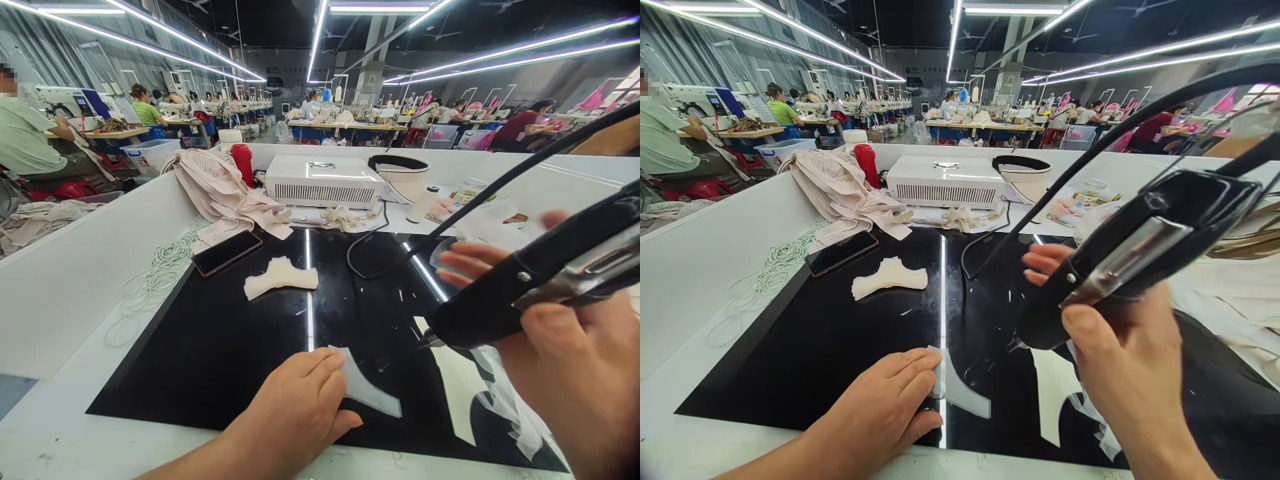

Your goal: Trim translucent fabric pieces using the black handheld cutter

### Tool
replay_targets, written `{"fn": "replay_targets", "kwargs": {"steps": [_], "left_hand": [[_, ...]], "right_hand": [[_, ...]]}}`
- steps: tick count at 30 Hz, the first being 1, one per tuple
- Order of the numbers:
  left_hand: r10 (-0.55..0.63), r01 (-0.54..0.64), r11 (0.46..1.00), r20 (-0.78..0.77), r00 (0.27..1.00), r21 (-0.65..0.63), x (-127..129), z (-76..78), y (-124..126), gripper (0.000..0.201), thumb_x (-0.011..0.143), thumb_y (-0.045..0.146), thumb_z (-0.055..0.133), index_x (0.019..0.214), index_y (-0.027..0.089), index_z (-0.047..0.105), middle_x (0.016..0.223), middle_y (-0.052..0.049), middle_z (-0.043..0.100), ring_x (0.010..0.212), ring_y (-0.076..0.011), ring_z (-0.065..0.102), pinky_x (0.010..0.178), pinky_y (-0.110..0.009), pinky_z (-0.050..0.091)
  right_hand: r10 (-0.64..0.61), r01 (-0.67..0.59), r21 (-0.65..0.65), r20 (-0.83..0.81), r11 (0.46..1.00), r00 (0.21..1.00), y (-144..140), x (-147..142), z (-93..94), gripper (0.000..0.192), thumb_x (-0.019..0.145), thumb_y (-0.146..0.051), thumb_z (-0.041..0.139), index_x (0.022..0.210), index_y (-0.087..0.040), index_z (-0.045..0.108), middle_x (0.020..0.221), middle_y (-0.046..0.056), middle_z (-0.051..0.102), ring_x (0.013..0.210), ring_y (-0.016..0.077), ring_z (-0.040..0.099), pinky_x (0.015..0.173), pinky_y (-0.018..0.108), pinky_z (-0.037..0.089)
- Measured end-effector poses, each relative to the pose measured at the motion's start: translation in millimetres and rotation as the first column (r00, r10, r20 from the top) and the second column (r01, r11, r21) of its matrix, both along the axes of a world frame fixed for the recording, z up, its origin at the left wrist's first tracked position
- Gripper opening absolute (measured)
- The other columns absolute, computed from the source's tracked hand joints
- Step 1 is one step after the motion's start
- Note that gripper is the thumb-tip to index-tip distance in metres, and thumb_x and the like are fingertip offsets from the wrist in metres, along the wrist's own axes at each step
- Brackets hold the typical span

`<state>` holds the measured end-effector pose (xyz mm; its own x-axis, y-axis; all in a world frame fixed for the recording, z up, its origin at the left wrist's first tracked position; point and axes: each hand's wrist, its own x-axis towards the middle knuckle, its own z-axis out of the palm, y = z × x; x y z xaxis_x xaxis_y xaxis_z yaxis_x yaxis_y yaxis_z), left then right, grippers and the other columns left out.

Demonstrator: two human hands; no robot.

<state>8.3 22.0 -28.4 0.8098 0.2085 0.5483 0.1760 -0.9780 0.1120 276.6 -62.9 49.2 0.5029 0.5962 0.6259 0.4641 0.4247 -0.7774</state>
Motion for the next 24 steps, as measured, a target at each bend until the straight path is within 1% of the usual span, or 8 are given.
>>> {"fn": "replay_targets", "kwargs": {"steps": [1,2,4,7,12,15,19,24], "left_hand": [[-0.002,0.002,1.000,-0.002,1.000,0.002,0.0,-1.4,-0.3,0.037,0.117,0.050,0.061,0.110,0.015,0.070,0.123,-0.008,0.084,0.118,-0.0218,0.081,0.103,-0.033,0.069],[-0.004,0.004,1.000,-0.004,1.000,0.004,-0.1,-3.0,-0.5,0.037,0.116,0.050,0.063,0.111,0.014,0.070,0.124,-0.009,0.084,0.119,-0.0218,0.081,0.104,-0.033,0.068],[-0.006,0.006,1.000,-0.002,1.000,0.015,0.2,-6.0,-0.6,0.036,0.115,0.050,0.065,0.113,0.014,0.070,0.125,-0.009,0.083,0.121,-0.0218,0.080,0.106,-0.032,0.067],[-0.004,0.004,0.999,0.003,1.000,0.035,1.7,-9.3,-1.0,0.037,0.115,0.050,0.066,0.114,0.013,0.070,0.125,-0.009,0.083,0.121,-0.0222,0.080,0.105,-0.032,0.066],[0.000,0.000,0.999,0.001,1.000,0.053,4.6,-12.7,-3.5,0.041,0.114,0.053,0.066,0.117,0.013,0.071,0.131,-0.010,0.083,0.125,-0.0237,0.078,0.106,-0.034,0.065],[0.006,-0.004,0.997,-0.030,1.000,0.077,4.3,-15.5,-4.8,0.045,0.111,0.056,0.070,0.121,0.012,0.071,0.134,-0.012,0.082,0.127,-0.0246,0.078,0.105,-0.034,0.065],[0.010,-0.006,0.998,-0.061,0.998,0.069,4.1,-18.2,-5.9,0.048,0.106,0.059,0.076,0.118,0.013,0.071,0.135,-0.013,0.081,0.130,-0.0254,0.076,0.105,-0.034,0.065],[0.009,-0.009,0.999,-0.011,1.000,0.047,4.6,-16.4,-6.8,0.045,0.107,0.057,0.076,0.117,0.013,0.071,0.133,-0.013,0.082,0.127,-0.0262,0.078,0.102,-0.035,0.066]], "right_hand": [[0.048,-0.046,0.014,-0.084,0.999,0.995,9.6,-5.0,6.3,0.055,0.092,-0.062,0.088,0.140,-0.039,0.075,0.104,0.008,0.080,0.086,0.0329,0.080,0.074,0.048,0.069],[0.059,-0.057,0.024,-0.127,0.998,0.990,17.3,-10.9,10.4,0.054,0.089,-0.059,0.092,0.136,-0.037,0.077,0.095,0.006,0.077,0.075,0.0291,0.076,0.069,0.046,0.067],[0.090,-0.084,0.045,-0.163,0.995,0.983,27.6,-24.5,12.0,0.058,0.087,-0.053,0.096,0.139,-0.037,0.075,0.089,0.002,0.073,0.070,0.0248,0.070,0.066,0.043,0.064],[0.155,-0.134,0.118,-0.185,0.984,0.970,35.5,-46.6,4.4,0.060,0.090,-0.048,0.094,0.144,-0.037,0.069,0.090,0.000,0.072,0.070,0.0220,0.069,0.063,0.039,0.063],[0.229,-0.180,0.219,-0.226,0.959,0.947,48.0,-72.6,-8.6,0.053,0.092,-0.048,0.093,0.136,-0.033,0.067,0.088,-0.002,0.071,0.064,0.0190,0.069,0.055,0.035,0.063],[0.244,-0.189,0.228,-0.248,0.955,0.937,53.7,-77.6,-13.0,0.051,0.093,-0.047,0.093,0.134,-0.032,0.066,0.087,-0.002,0.071,0.064,0.0185,0.069,0.055,0.035,0.064],[0.242,-0.187,0.227,-0.246,0.956,0.938,55.4,-77.9,-16.0,0.054,0.092,-0.050,0.093,0.135,-0.032,0.065,0.087,-0.003,0.071,0.064,0.0186,0.070,0.056,0.036,0.064],[0.231,-0.170,0.233,-0.264,0.957,0.937,54.7,-77.8,-15.8,0.054,0.092,-0.047,0.094,0.134,-0.032,0.065,0.086,-0.002,0.072,0.064,0.0190,0.070,0.056,0.036,0.064]]}}
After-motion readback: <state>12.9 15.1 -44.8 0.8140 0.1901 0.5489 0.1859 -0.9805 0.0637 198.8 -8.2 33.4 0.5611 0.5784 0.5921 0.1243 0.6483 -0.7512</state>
